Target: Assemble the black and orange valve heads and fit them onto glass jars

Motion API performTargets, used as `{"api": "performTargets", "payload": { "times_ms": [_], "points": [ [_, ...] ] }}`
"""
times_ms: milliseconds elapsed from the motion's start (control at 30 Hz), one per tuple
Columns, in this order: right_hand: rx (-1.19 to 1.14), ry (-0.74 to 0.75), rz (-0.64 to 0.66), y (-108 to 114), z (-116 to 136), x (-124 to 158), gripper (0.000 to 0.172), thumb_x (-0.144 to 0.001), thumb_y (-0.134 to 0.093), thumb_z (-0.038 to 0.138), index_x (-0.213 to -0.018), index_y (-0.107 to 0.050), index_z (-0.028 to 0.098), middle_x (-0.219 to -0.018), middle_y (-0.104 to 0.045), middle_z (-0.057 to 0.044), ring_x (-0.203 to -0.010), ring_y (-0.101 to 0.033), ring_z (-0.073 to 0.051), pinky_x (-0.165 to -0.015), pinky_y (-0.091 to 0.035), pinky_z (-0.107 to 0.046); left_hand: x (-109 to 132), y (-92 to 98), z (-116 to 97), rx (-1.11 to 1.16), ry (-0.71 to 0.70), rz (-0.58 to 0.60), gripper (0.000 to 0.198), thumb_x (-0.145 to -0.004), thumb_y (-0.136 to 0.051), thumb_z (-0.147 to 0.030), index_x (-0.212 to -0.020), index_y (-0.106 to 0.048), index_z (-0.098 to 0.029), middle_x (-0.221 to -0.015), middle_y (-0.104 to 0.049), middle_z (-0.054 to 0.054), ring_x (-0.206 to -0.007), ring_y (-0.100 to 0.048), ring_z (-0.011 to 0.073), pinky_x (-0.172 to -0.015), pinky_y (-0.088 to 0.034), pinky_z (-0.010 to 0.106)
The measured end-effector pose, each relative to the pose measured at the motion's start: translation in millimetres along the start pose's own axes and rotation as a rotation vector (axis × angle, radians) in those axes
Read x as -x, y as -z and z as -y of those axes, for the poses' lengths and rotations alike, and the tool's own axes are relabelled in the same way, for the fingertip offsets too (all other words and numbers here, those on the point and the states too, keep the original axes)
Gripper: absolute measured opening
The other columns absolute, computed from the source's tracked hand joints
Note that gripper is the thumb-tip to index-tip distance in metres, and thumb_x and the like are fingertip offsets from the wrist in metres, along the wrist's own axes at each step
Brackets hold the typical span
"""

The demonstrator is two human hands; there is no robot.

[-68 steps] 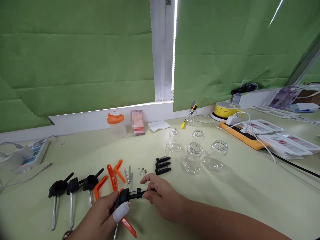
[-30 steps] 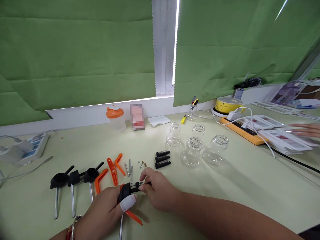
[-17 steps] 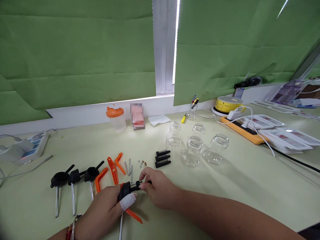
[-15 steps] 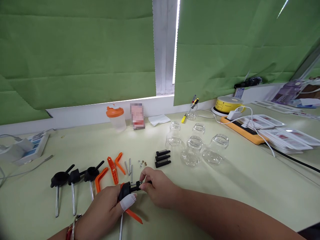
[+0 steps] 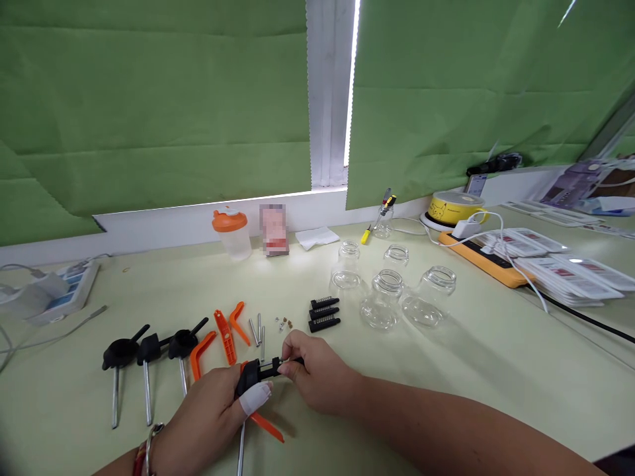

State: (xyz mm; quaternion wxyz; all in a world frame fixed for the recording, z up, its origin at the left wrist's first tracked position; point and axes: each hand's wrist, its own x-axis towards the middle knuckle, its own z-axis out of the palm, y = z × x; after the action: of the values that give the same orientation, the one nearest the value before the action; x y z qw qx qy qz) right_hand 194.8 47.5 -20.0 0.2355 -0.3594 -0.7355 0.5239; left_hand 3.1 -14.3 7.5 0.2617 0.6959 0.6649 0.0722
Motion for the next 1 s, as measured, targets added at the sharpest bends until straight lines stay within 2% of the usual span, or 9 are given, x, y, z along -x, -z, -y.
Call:
{"api": "performTargets", "payload": {
  "times_ms": [167, 267, 400, 600, 900, 1000],
  "points": [
    [0.010, 0.005, 0.002, 0.4, 1.0, 0.5, 0.008, -0.081, -0.050, 0.015, -0.082, -0.044, 0.020, -0.070, -0.049, 0.004, -0.065, -0.042, -0.012, -0.061, -0.035, -0.025, -0.4, -0.4, 1.3, 0.013, -0.005, 0.007, 0.049, -0.086, -0.034, -0.064, -0.072, -0.052, -0.020, -0.069, -0.060, 0.002, -0.063, -0.052, 0.0184, -0.055, -0.031, 0.026],
    [0.015, -0.013, -0.008, 0.2, 1.5, 1.1, 0.010, -0.081, -0.050, 0.016, -0.088, -0.045, 0.021, -0.069, -0.049, 0.005, -0.063, -0.041, -0.012, -0.061, -0.035, -0.025, -0.7, -0.1, 0.6, 0.003, -0.006, 0.003, 0.049, -0.086, -0.034, -0.064, -0.071, -0.051, -0.020, -0.068, -0.059, 0.002, -0.063, -0.053, 0.0184, -0.055, -0.030, 0.026],
    [0.000, -0.006, -0.010, -0.2, 0.8, 1.3, 0.009, -0.080, -0.051, 0.016, -0.084, -0.044, 0.021, -0.069, -0.049, 0.005, -0.064, -0.042, -0.012, -0.062, -0.035, -0.025, -0.7, 1.3, -1.5, -0.005, 0.000, -0.005, 0.050, -0.085, -0.034, -0.064, -0.069, -0.049, -0.020, -0.067, -0.058, 0.002, -0.062, -0.051, 0.0179, -0.054, -0.029, 0.026],
    [-0.007, -0.009, -0.006, 0.5, -0.8, 1.0, 0.009, -0.081, -0.052, 0.017, -0.086, -0.045, 0.021, -0.070, -0.049, 0.004, -0.065, -0.042, -0.012, -0.062, -0.035, -0.024, -0.3, 1.5, -0.8, 0.013, -0.013, 0.000, 0.049, -0.087, -0.034, -0.062, -0.073, -0.054, -0.020, -0.067, -0.060, 0.002, -0.062, -0.053, 0.0185, -0.054, -0.030, 0.026],
    [-0.010, -0.046, -0.004, 0.9, 0.7, 0.2, 0.012, -0.081, -0.053, 0.017, -0.089, -0.046, 0.021, -0.070, -0.050, 0.005, -0.064, -0.042, -0.012, -0.061, -0.035, -0.024, -1.7, 1.7, -3.0, 0.015, 0.011, -0.005, 0.048, -0.086, -0.034, -0.063, -0.067, -0.045, -0.020, -0.065, -0.056, 0.002, -0.060, -0.049, 0.0176, -0.054, -0.029, 0.026],
    [0.001, -0.020, -0.011, 0.8, -1.2, -0.6, 0.009, -0.080, -0.054, 0.017, -0.084, -0.046, 0.021, -0.071, -0.050, 0.004, -0.066, -0.044, -0.012, -0.062, -0.035, -0.024, -1.8, 1.4, -3.0, 0.007, 0.007, -0.008, 0.048, -0.086, -0.033, -0.063, -0.066, -0.043, -0.021, -0.064, -0.054, 0.001, -0.059, -0.047, 0.0171, -0.054, -0.028, 0.026]
  ]
}}
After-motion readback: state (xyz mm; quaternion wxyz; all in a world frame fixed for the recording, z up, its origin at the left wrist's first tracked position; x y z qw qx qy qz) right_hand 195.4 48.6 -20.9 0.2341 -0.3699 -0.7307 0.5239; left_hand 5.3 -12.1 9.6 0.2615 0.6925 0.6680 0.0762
